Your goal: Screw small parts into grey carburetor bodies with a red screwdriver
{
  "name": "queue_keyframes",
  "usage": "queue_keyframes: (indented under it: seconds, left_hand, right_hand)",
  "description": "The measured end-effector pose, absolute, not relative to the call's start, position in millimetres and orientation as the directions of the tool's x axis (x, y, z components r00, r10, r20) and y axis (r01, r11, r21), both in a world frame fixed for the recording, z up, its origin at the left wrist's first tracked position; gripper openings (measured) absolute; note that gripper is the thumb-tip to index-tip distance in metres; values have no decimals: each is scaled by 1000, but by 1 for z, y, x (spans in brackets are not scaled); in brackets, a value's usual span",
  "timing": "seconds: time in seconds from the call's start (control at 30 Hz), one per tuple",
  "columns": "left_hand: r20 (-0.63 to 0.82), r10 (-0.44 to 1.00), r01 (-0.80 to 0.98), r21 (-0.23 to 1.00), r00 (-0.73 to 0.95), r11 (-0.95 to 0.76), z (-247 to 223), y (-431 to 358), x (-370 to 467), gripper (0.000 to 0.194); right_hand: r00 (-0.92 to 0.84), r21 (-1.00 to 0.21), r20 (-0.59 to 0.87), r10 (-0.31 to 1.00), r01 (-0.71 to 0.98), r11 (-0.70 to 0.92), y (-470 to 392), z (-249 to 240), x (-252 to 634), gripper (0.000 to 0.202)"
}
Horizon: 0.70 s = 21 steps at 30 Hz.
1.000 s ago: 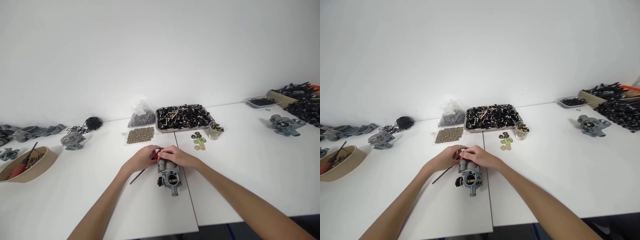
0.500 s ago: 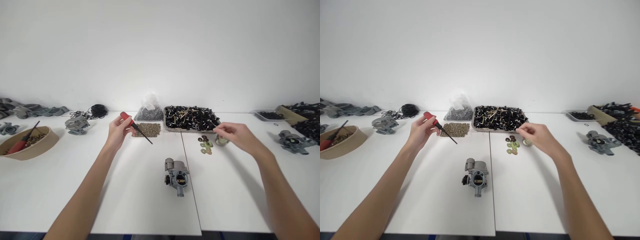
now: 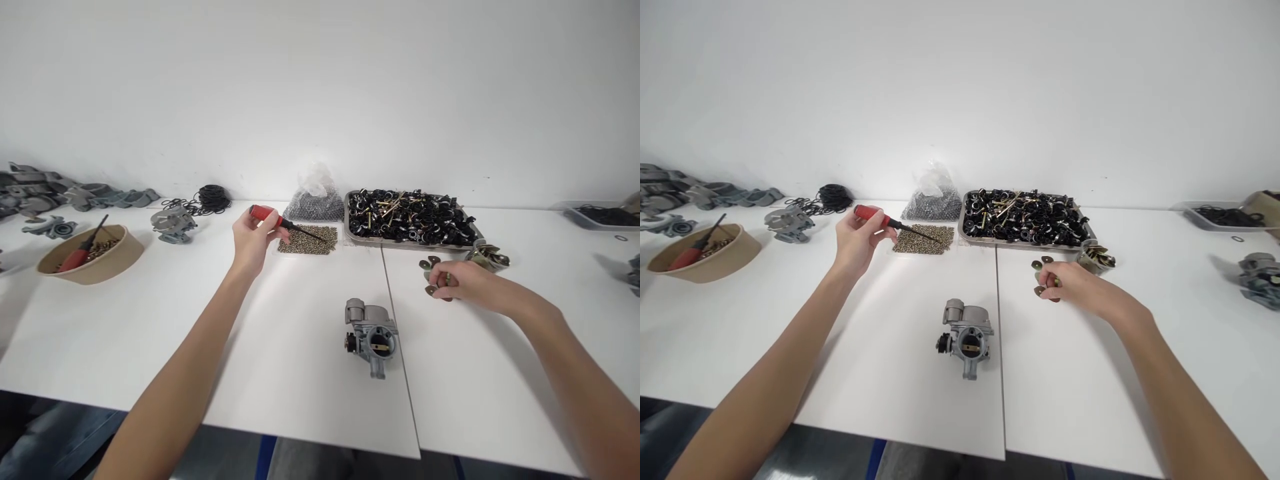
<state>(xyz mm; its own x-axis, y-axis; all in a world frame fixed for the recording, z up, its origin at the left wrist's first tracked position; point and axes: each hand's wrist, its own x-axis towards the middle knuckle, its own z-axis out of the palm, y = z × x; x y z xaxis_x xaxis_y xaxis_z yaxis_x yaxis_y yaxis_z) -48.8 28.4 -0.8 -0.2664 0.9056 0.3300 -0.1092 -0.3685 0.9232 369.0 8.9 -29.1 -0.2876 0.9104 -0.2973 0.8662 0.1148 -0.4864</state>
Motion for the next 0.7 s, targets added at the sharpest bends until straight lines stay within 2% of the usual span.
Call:
queue_keyframes:
  seconds: [0.17,0.43,0.57,0.7]
  left_hand:
    - [326,918,-108,928,-226,-356,-9,30,-42,26]
    - [298,930,-111,939,-213,-326,-15,32,-37,29]
    - [295,930,-101,941,-221,-322,-14,31,-37,29]
    - [317,922,-115,931,-224,-348,-12,31,-39,27]
  right_hand:
    - [-300,-479,-316,900,869,122,5,-27,366,15]
    - [-362,-533,-345,866,835,136,0,-15,357,20]
    - [-390,-588,-299,871,794,154,-4,-10,350,30]
    - [-383,-671,-229,895,728,140,-9,-4,342,29]
